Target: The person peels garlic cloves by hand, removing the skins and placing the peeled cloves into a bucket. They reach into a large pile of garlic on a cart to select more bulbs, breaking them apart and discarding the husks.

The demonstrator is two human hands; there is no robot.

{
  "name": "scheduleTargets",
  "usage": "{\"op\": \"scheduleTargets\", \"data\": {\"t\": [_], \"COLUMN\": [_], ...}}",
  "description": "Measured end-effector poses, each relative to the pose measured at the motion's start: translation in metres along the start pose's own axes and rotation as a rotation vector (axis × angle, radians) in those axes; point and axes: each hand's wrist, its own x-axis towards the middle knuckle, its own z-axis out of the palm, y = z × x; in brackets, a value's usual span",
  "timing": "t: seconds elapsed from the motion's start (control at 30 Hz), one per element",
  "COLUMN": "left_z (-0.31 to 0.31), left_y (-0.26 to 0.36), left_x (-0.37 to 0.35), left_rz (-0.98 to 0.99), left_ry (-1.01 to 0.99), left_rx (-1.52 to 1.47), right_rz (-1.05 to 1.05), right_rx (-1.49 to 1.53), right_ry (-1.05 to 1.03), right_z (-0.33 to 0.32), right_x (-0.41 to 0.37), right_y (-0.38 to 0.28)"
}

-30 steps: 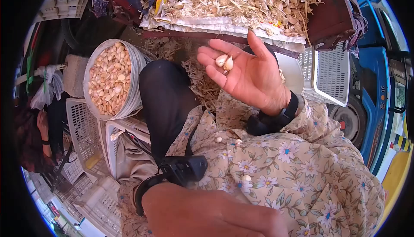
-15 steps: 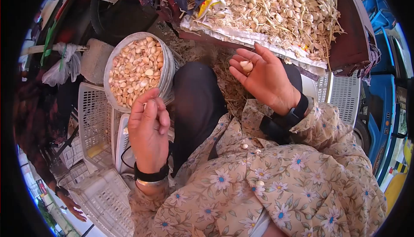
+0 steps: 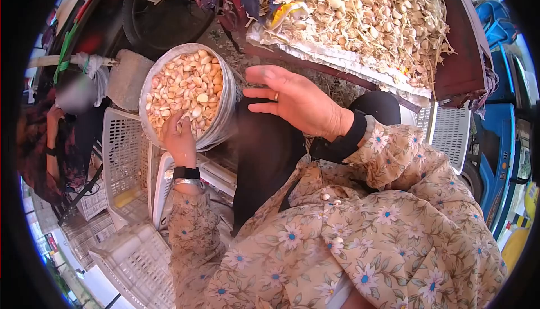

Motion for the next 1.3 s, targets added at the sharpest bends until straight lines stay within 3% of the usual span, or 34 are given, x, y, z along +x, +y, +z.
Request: {"op": "scheduleTargets", "data": {"t": [0.13,0.37,0.6,0.7,0.77,0.83,0.87,0.9,1.0,1.1,1.23,1.3], "left_z": [0.029,0.045,0.026,0.01,-0.002,-0.008,-0.006,-0.004,0.012,0.03,0.053,0.055], "left_y": [0.003,0.01,0.055,0.072,0.095,0.129,0.145,0.167,0.221,0.249,0.265,0.265], "left_x": [0.025,0.036,0.023,0.015,0.007,-0.006,-0.016,-0.028,-0.061,-0.088,-0.114,-0.115], "left_rz": [0.384,0.436,0.228,0.049,0.035,0.051,0.153,0.188,0.608,0.727,0.595,0.619], "left_ry": [-0.047,-0.145,-0.015,-0.092,-0.116,-0.164,-0.242,-0.342,-0.452,-0.532,-0.743,-0.797], "left_rx": [0.278,0.507,0.082,-0.04,-0.125,-0.28,-0.385,-0.355,-0.216,-0.263,-0.431,-0.406], "right_rz": [0.021,0.03,0.019,0.021,0.027,0.023,0.02,0.017,-0.087,-0.171,-0.15,-0.166], "right_rx": [-0.053,0.023,-0.021,-0.034,-0.063,-0.104,-0.136,-0.136,-0.183,-0.229,-0.381,-0.505], "right_ry": [0.062,0.245,0.13,0.103,0.098,0.067,0.071,0.047,0.0,0.128,0.295,0.449], "right_z": [-0.049,-0.086,-0.075,-0.081,-0.078,-0.07,-0.064,-0.057,-0.056,-0.072,-0.085,-0.095], "right_x": [-0.049,-0.095,-0.088,-0.09,-0.094,-0.095,-0.099,-0.103,-0.115,-0.133,-0.181,-0.206], "right_y": [-0.021,-0.003,0.001,0.006,0.006,0.003,0.0,-0.004,-0.005,0.0,-0.012,-0.021]}}
